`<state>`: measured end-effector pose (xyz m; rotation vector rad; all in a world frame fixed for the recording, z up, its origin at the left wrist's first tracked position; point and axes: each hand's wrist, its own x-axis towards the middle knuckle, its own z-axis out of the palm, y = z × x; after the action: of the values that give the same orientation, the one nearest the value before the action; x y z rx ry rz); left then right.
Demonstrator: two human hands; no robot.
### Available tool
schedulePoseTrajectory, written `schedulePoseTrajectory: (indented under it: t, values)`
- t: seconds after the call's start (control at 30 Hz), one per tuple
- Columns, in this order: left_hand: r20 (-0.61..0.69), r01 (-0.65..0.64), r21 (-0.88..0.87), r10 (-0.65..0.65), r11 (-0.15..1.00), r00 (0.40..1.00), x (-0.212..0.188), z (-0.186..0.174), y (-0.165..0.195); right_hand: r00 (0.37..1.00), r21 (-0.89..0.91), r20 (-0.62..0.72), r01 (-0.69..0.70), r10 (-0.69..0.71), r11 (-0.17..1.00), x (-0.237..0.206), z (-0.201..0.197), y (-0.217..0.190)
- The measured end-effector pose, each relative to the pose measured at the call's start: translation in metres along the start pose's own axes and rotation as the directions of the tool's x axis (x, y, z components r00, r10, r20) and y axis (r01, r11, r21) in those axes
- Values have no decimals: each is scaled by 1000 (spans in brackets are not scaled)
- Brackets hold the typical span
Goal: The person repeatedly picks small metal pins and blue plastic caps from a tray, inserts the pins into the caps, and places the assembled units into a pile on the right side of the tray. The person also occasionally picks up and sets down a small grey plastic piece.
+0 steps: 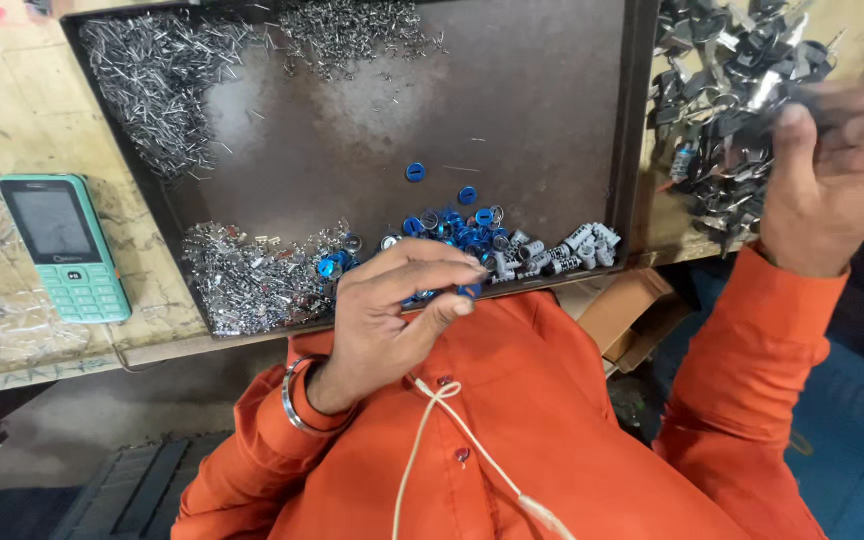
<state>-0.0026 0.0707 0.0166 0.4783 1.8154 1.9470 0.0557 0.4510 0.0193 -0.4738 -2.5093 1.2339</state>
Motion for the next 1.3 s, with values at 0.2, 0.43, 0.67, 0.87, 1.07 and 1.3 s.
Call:
schedulePoseTrajectory:
  t: [0.2, 0.43, 0.67, 0.87, 1.07, 1.3]
  values:
    - [-3, -19, 10, 19, 1000, 1000, -1, 6, 2, 943, -568, 286, 309, -170, 763, 16, -5, 10]
    - [-34, -64, 60, 66, 996, 997, -25, 8, -2, 928, -637, 260, 372, -266, 675, 31, 10, 67]
    - [-94, -55, -33, 51, 998, 994, -34, -8, -1, 932, -515, 246, 360, -268, 778, 8, 3, 24]
    - [-70, -82, -24, 80, 996, 994, -34, -15, 3, 848, -732, 403, 524, -343, 435, 5, 15, 46]
    - [-121, -79, -19, 76, 997, 990, -32, -16, 4, 997, -240, 82, 30, -10, 970, 15, -15, 53]
    - [-112, -51, -147, 35, 988, 993, -23, 0, -9, 996, 716, -80, 23, 49, 697, -60, 100, -97]
